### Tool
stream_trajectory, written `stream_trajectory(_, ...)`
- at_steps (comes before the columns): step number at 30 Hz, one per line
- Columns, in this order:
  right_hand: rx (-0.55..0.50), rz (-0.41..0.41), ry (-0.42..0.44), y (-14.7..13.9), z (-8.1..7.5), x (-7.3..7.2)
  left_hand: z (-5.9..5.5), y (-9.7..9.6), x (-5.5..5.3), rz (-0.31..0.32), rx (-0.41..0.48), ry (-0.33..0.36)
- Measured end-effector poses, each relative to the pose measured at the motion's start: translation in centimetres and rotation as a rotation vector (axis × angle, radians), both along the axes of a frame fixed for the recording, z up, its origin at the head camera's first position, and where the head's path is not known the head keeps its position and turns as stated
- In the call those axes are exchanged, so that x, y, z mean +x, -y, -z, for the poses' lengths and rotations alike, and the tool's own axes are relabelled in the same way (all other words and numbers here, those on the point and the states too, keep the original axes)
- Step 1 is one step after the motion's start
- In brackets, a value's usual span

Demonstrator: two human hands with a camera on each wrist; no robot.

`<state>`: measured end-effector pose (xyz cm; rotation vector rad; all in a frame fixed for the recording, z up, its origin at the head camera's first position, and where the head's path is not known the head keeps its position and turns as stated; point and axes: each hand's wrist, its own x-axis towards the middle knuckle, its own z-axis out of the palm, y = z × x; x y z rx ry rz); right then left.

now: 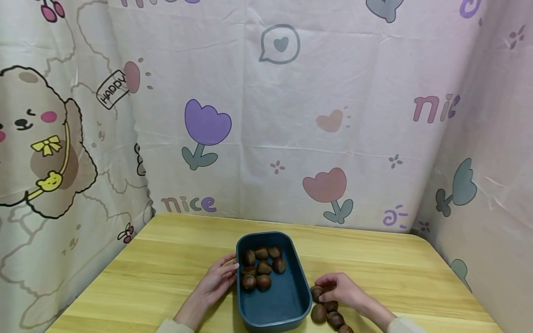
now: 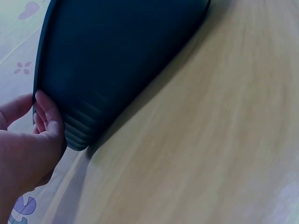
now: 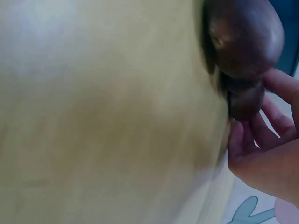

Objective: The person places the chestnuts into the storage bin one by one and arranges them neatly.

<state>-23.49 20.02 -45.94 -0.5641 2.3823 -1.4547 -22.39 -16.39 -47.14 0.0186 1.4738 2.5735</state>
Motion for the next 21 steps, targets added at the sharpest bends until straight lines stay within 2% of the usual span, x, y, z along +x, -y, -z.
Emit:
stream_trajectory(13, 0.02, 0.017, -0.034, 1.0, -0.1, 0.3, -0.1, 0.0, -0.1, -0.004, -0.008, 0.02)
stream_trajectory(21, 0.092, 0.054, -0.11, 1.3, -0.3, 0.3, -0.1, 0.0, 0.0, 0.003, 0.001, -0.001)
